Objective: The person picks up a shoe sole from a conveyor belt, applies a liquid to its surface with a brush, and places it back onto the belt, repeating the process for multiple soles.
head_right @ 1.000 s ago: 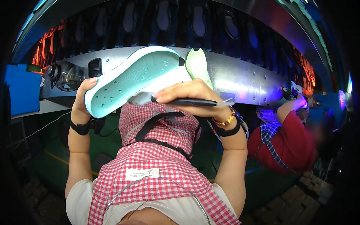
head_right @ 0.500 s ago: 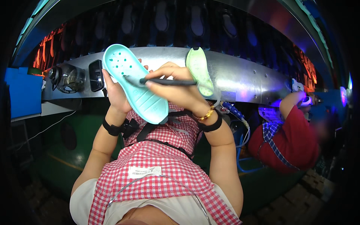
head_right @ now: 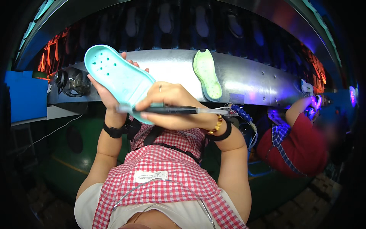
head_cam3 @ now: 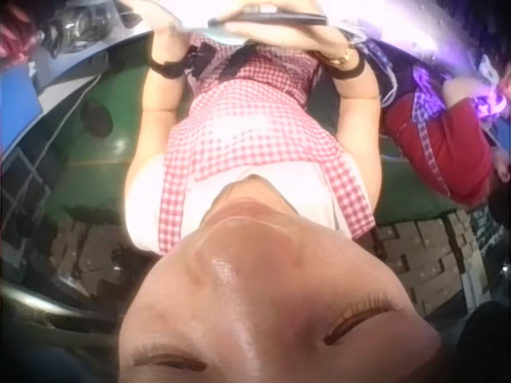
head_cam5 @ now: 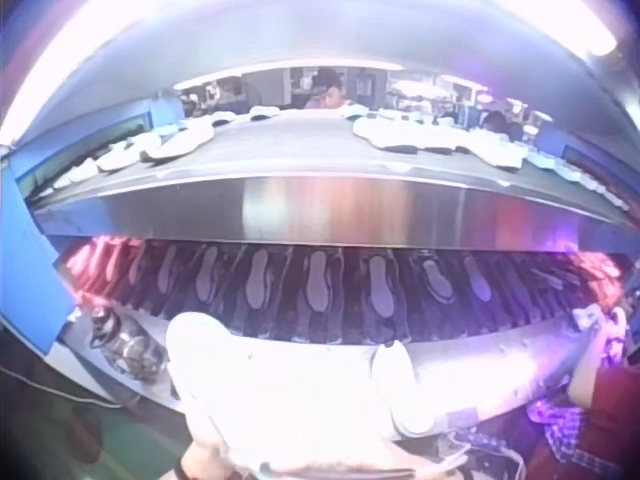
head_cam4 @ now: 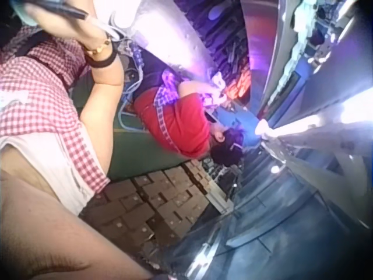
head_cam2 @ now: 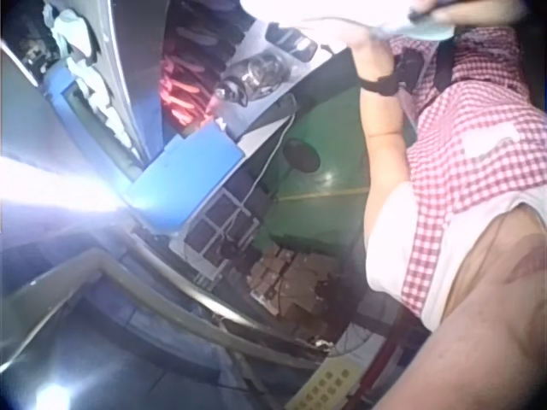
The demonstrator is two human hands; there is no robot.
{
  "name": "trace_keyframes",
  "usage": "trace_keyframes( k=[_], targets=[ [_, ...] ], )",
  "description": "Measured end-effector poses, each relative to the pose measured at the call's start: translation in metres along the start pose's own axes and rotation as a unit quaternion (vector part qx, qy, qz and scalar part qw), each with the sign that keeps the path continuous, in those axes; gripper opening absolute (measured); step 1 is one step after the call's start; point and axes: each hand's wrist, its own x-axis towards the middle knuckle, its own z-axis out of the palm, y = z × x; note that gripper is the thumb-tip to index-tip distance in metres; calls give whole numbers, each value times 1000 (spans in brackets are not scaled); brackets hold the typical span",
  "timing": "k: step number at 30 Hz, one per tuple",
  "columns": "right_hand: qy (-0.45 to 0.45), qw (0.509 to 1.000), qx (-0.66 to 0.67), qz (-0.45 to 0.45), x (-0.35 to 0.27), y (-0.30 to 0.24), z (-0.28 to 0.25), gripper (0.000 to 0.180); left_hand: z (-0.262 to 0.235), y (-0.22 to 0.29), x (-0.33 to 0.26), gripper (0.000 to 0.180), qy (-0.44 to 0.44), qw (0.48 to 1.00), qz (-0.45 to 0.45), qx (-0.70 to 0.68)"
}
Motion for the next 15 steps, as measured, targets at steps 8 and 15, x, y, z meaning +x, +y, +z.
trace_keyframes(
  k=[8,15],
  targets=[
    [-25,998,48,28,-10,9,-8,24,4,21,-1,89,78,993,67,53],
    [103,911,376,133,-16,27,-5,19,23,31,-2,82,48,998,39,-32]
  ],
)
